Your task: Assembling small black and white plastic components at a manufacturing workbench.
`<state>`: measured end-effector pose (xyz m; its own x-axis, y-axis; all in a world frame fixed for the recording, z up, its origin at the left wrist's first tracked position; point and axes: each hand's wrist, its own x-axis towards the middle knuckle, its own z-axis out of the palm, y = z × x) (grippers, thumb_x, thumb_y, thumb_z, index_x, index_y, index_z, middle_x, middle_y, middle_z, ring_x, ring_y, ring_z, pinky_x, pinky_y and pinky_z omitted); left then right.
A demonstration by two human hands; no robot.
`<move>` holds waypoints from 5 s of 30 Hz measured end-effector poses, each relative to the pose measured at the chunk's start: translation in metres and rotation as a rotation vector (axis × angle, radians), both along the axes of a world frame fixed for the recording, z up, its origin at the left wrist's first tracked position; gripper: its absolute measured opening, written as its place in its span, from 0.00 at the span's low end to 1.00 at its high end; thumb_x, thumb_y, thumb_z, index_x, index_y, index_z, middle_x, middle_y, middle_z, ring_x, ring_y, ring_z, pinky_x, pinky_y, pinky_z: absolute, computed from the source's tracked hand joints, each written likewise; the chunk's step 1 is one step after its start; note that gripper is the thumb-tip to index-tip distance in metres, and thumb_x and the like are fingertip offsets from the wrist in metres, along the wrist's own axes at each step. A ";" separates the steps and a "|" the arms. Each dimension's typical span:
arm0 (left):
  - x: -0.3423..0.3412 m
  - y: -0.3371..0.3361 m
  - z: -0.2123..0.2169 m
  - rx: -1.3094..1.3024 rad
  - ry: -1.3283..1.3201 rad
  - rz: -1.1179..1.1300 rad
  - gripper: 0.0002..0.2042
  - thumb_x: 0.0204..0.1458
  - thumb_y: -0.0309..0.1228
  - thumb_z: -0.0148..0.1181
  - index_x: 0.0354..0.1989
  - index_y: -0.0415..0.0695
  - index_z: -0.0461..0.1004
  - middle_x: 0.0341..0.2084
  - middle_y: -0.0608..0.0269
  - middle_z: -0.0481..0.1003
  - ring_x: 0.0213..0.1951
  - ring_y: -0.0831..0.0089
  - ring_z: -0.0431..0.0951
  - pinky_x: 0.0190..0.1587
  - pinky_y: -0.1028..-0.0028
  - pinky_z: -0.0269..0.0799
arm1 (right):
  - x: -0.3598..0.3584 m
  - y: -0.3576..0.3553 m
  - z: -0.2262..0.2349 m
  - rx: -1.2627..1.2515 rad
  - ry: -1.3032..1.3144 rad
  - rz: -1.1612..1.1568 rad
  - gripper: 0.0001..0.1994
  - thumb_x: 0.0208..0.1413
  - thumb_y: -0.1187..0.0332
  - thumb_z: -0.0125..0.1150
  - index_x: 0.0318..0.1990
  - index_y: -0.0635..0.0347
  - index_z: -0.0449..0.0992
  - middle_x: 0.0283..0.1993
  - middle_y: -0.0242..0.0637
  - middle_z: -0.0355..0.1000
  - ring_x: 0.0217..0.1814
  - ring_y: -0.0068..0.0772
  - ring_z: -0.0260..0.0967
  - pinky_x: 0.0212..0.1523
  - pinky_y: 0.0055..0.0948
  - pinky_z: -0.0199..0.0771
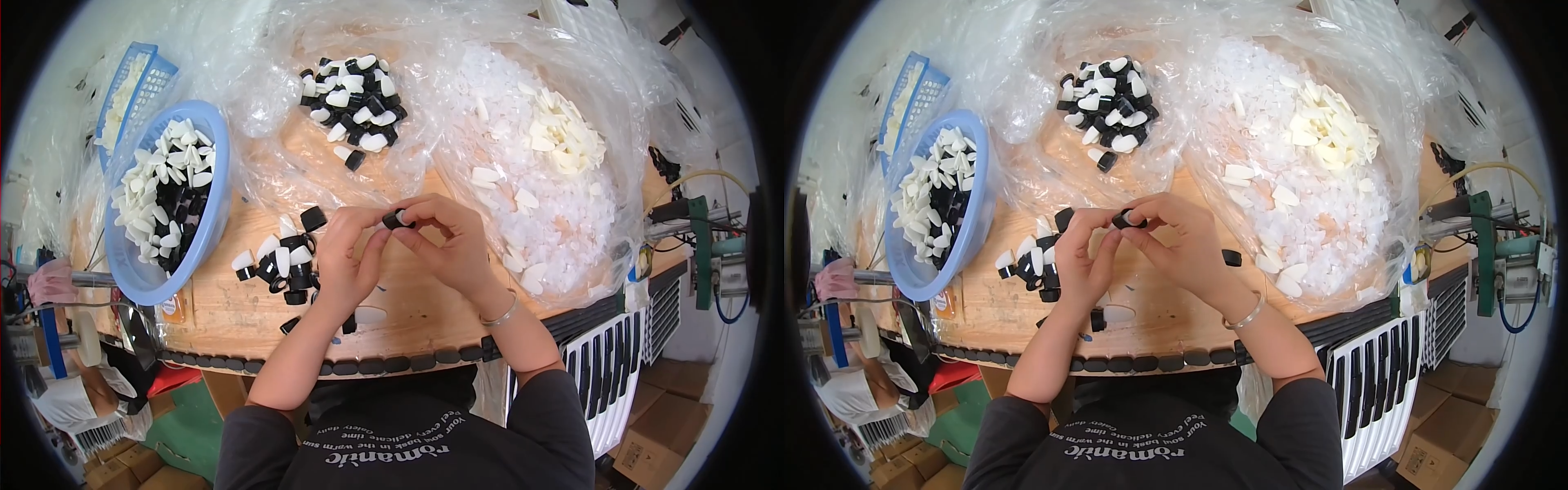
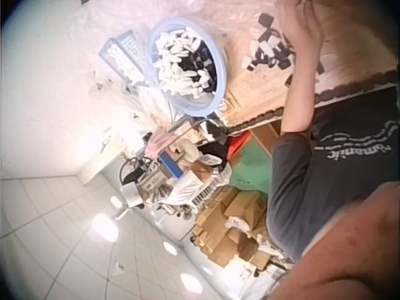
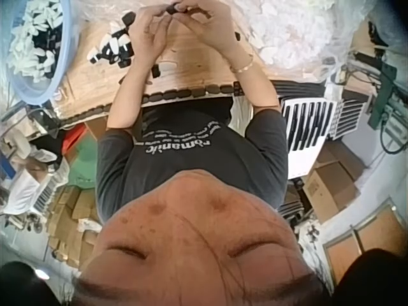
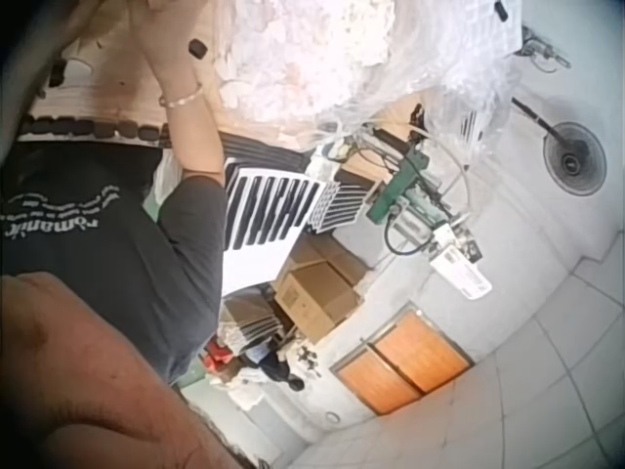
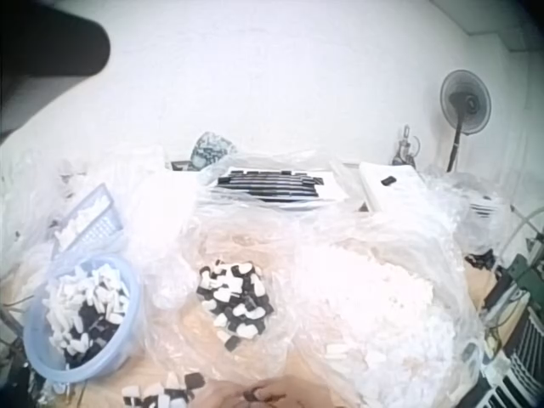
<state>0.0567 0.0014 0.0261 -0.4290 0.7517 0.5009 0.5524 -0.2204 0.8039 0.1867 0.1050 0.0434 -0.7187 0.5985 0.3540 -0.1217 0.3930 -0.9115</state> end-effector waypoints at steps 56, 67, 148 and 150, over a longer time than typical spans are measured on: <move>0.002 0.004 -0.006 0.273 0.401 0.111 0.22 0.34 0.15 0.64 0.44 0.31 0.73 0.38 0.50 0.77 0.38 0.55 0.76 0.43 0.65 0.73 | 0.003 -0.022 0.015 0.556 0.001 -0.172 0.13 0.47 0.77 0.67 0.40 0.64 0.71 0.36 0.39 0.73 0.31 0.36 0.74 0.31 0.27 0.75; 0.010 0.009 -0.010 0.300 0.275 0.076 0.25 0.35 0.16 0.67 0.47 0.33 0.72 0.39 0.49 0.77 0.40 0.58 0.76 0.46 0.67 0.72 | 0.003 -0.022 0.012 0.582 0.001 -0.295 0.18 0.43 0.72 0.71 0.41 0.61 0.72 0.32 0.36 0.74 0.29 0.33 0.73 0.33 0.26 0.73; 0.004 0.000 -0.006 0.294 0.364 0.121 0.23 0.29 0.19 0.72 0.40 0.37 0.76 0.37 0.55 0.78 0.38 0.58 0.75 0.41 0.67 0.71 | 0.002 -0.017 -0.004 -0.618 -0.003 0.097 0.12 0.56 0.75 0.60 0.48 0.67 0.76 0.40 0.34 0.75 0.39 0.19 0.73 0.41 0.19 0.74; 0.004 0.001 -0.008 0.305 0.341 0.105 0.22 0.29 0.19 0.71 0.40 0.36 0.76 0.36 0.55 0.78 0.38 0.58 0.75 0.40 0.68 0.72 | 0.002 -0.018 -0.004 -0.625 -0.010 0.079 0.11 0.56 0.75 0.60 0.46 0.68 0.76 0.38 0.34 0.76 0.39 0.18 0.73 0.41 0.19 0.74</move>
